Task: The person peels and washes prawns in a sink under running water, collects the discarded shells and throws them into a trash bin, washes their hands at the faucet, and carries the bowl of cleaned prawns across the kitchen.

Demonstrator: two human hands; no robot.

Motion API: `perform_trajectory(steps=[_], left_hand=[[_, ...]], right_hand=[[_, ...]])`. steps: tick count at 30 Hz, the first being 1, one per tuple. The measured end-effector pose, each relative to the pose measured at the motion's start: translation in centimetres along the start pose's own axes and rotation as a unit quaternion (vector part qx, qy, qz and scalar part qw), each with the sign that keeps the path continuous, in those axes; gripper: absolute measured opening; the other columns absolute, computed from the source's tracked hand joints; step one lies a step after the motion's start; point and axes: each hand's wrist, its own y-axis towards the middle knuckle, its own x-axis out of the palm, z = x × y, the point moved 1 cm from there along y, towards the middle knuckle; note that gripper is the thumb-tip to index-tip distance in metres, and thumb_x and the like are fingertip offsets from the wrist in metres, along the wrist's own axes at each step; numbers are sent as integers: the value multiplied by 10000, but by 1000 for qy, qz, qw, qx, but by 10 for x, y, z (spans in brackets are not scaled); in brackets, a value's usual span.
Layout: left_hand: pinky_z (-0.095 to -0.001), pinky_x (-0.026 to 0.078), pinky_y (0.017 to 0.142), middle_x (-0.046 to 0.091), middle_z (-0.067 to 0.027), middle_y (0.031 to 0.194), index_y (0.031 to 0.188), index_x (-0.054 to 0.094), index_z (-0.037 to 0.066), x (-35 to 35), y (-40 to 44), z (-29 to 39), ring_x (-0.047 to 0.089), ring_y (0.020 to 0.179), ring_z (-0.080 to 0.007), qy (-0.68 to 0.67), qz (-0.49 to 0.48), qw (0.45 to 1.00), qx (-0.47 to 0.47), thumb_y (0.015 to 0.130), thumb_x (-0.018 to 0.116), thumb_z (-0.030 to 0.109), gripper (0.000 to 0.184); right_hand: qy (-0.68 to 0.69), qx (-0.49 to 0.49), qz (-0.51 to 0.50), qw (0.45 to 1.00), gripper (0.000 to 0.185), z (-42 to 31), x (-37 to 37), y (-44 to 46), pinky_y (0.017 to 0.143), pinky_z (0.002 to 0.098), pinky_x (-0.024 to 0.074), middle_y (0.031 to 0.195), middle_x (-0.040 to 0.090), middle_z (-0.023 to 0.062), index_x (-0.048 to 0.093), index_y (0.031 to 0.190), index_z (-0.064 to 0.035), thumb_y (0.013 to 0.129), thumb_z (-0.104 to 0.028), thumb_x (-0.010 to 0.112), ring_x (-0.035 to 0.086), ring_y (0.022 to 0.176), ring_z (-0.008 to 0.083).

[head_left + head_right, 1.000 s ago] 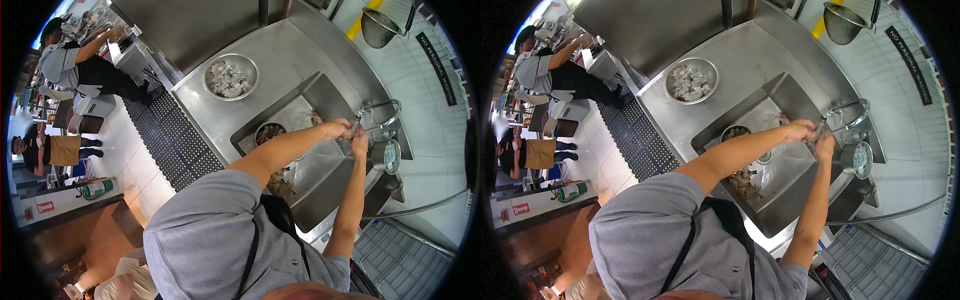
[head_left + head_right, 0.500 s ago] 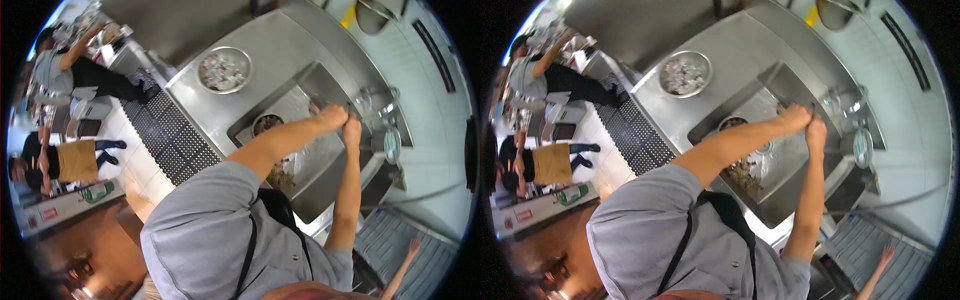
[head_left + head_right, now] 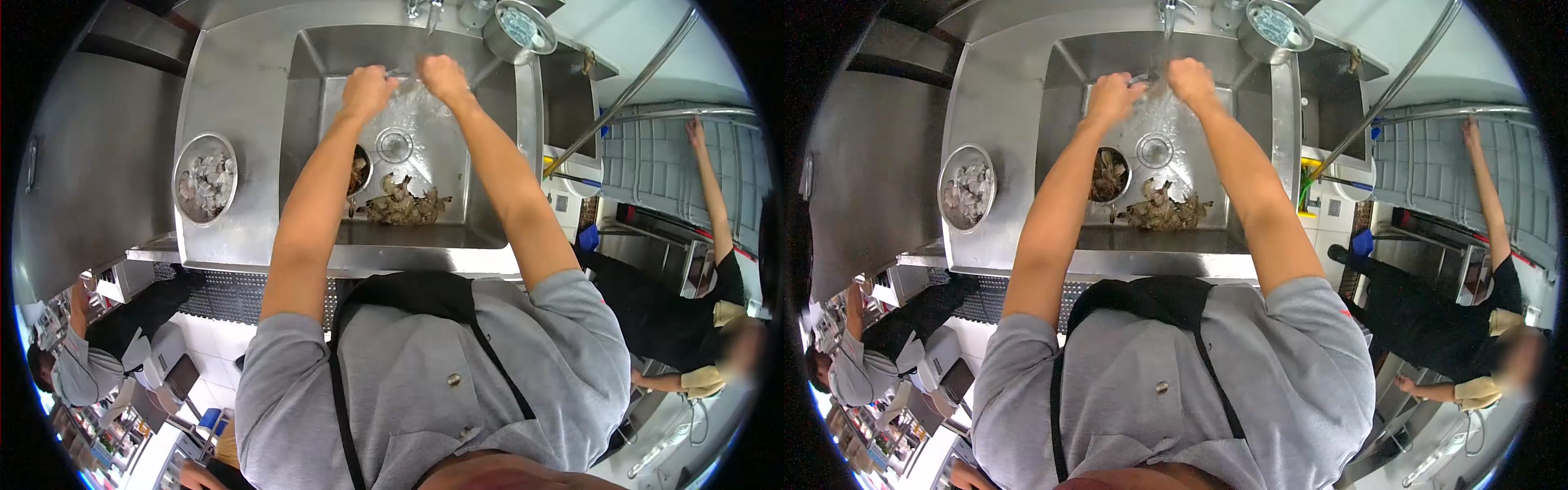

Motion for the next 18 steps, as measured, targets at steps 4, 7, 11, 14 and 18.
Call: perform_trajectory(steps=[4,7,11,14,18], left_hand=[[-439,494,763,657,-212,871,953,648,27,8,2,-39,632,821,-383,-29,-2,999,27,838,605,263,266],[-402,487,656,653,-175,849,934,617,-8,15,1,-45,636,775,-320,-162,32,985,56,855,571,213,239],[-298,487,615,622,-63,899,1008,583,30,19,10,-19,627,772,-183,-428,-89,894,-93,916,505,140,163],[-273,501,608,610,-59,968,1070,558,67,35,25,-2,618,713,-161,-542,-114,825,-111,927,520,160,175],[-344,491,730,679,-146,846,1048,626,24,18,60,44,651,823,-253,-337,113,934,17,927,539,203,233]], right_hand=[[12,28,-30,999,259,48,27,-9,827,497,509,1046,647,227,672,988,-13,852,-155,503,631,981,395],[75,-135,-354,922,244,51,46,-35,601,388,532,827,673,154,641,889,16,863,-181,498,653,651,253],[280,-112,-236,924,185,34,13,-31,512,306,501,743,631,80,609,892,-1,872,-149,499,609,570,154],[493,-27,-147,857,185,15,-12,-10,533,289,510,736,615,52,602,920,-13,905,-168,501,609,587,130],[333,-115,127,927,248,15,7,55,580,358,504,760,660,139,634,906,1,897,-208,502,648,651,225]])
